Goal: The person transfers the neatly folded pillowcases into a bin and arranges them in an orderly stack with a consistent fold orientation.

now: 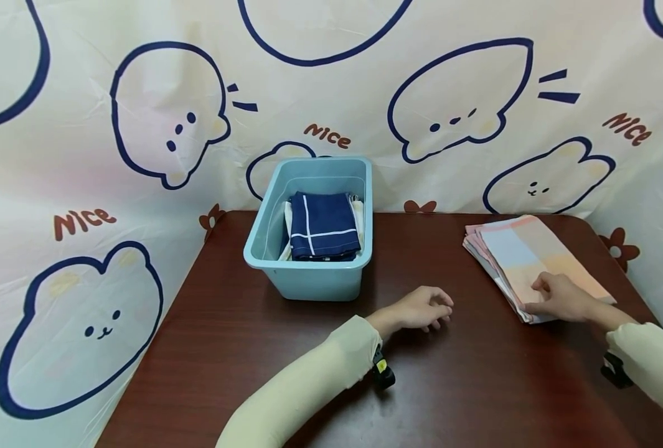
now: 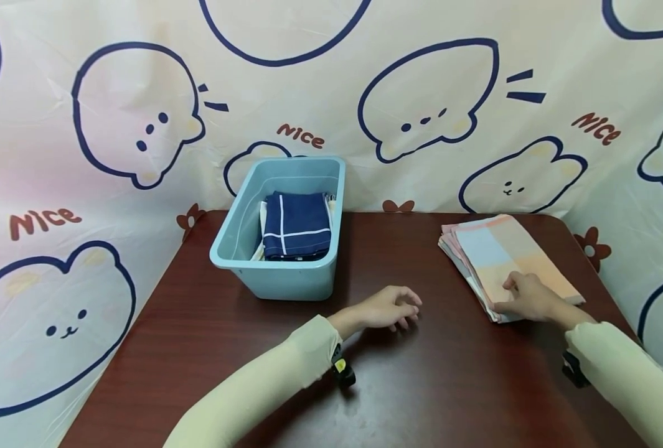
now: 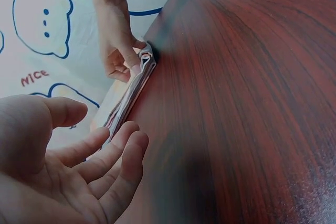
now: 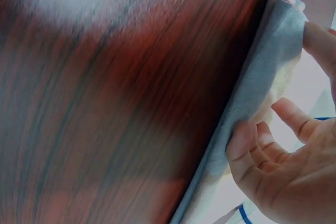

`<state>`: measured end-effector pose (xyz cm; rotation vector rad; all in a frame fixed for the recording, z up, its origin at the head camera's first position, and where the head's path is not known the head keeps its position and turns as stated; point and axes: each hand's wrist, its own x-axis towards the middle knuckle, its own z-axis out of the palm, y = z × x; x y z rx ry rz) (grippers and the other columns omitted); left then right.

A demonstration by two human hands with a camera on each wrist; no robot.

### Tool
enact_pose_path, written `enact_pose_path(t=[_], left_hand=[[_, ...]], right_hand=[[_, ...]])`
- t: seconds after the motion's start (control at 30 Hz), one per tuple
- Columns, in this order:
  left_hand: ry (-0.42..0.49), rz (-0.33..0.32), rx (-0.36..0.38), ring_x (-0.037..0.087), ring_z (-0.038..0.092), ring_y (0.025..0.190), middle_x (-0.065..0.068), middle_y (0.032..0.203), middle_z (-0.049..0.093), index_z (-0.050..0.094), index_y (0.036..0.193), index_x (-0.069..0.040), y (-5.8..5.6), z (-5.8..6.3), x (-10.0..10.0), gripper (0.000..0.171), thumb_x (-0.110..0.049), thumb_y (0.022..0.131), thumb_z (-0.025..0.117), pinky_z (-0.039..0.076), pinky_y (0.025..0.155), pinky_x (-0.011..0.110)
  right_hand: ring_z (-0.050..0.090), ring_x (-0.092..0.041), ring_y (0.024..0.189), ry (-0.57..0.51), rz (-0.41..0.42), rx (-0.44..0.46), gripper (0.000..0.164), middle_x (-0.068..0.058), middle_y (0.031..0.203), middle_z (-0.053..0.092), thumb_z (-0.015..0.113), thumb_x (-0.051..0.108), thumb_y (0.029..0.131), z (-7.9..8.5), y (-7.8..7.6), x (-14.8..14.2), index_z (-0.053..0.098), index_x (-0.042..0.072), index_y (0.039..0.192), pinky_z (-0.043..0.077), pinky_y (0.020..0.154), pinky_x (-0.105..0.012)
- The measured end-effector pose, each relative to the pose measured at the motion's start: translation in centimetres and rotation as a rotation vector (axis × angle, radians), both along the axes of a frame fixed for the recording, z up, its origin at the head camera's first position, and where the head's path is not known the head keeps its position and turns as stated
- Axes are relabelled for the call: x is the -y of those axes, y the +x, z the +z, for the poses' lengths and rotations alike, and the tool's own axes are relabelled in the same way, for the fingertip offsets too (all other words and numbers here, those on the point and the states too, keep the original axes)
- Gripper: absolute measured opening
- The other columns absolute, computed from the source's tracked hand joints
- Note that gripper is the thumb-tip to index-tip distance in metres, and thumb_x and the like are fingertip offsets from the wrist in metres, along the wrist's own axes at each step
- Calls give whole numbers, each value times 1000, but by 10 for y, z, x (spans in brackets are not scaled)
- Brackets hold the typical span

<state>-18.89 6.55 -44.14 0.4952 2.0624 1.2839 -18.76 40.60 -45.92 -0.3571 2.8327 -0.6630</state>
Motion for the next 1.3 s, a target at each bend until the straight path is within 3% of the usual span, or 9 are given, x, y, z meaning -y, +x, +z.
enact_pose_path(t=[0.43, 0.57, 0.67, 0.73, 0.83, 0.93, 1.13, 1.3], left_hand=[[-28, 15, 8, 25, 71, 83, 13, 107, 76, 63, 125, -5, -2, -4, -4, 25, -18, 104, 56, 50, 58, 26], [-34, 0, 7, 23, 71, 81, 11, 106, 75, 63, 125, -6, -3, -5, -7, 25, -19, 104, 55, 51, 59, 27], [-40, -10, 6, 23, 71, 83, 10, 107, 75, 63, 124, -6, -4, -7, -10, 25, -19, 104, 55, 51, 59, 27], [-46, -8, 4, 24, 71, 85, 10, 109, 74, 63, 124, -7, -5, -7, -13, 25, -19, 104, 56, 51, 60, 28], [-55, 9, 10, 21, 69, 87, 6, 109, 72, 63, 124, -8, -4, -7, -18, 25, -20, 104, 57, 53, 63, 29], [-48, 36, 29, 19, 67, 90, 2, 110, 70, 63, 126, -9, -4, -6, -24, 27, -21, 103, 59, 56, 68, 32], [12, 104, 128, 21, 67, 103, 4, 121, 68, 59, 135, -11, -7, -7, -38, 36, -25, 101, 62, 59, 81, 37], [191, 184, 346, 30, 64, 121, 8, 135, 63, 49, 142, -9, -11, -14, -47, 45, -25, 101, 62, 56, 95, 45]], right_hand=[[30, -1, 52, -86, 77, 43, 40, 8, 58, 34, 80, 26, 86, 8, 11, 25, 56, -3, 98, 33, 57, -21], [49, -4, 68, -88, 37, 105, 41, -5, 79, 59, 72, 29, 94, 13, 12, 24, 59, -6, 109, 43, 63, -24], [65, -20, 90, -125, -24, 116, 44, -25, 113, 64, 62, 30, 101, 17, 10, 10, 59, -9, 122, 50, 66, -27], [68, -35, 99, -149, -73, 84, 47, -33, 124, 60, 57, 28, 104, 18, 7, -3, 56, -11, 129, 53, 67, -30], [57, -56, 113, -124, -137, 2, 51, -41, 129, 54, 54, 29, 105, 18, 2, -24, 52, -14, 132, 56, 78, -46], [49, -59, 117, -93, -201, 1, 59, -44, 133, 46, 50, 34, 106, 18, -3, -45, 45, -17, 136, 49, 83, -59], [43, -61, 116, -40, -285, 160, 77, -49, 135, 33, 42, 44, 106, 16, -10, -77, 26, -23, 141, 49, 82, -58], [37, -64, 123, -7, -296, 285, 89, -50, 141, 24, 37, 54, 105, 12, -20, -81, 19, -24, 144, 44, 92, -66]])
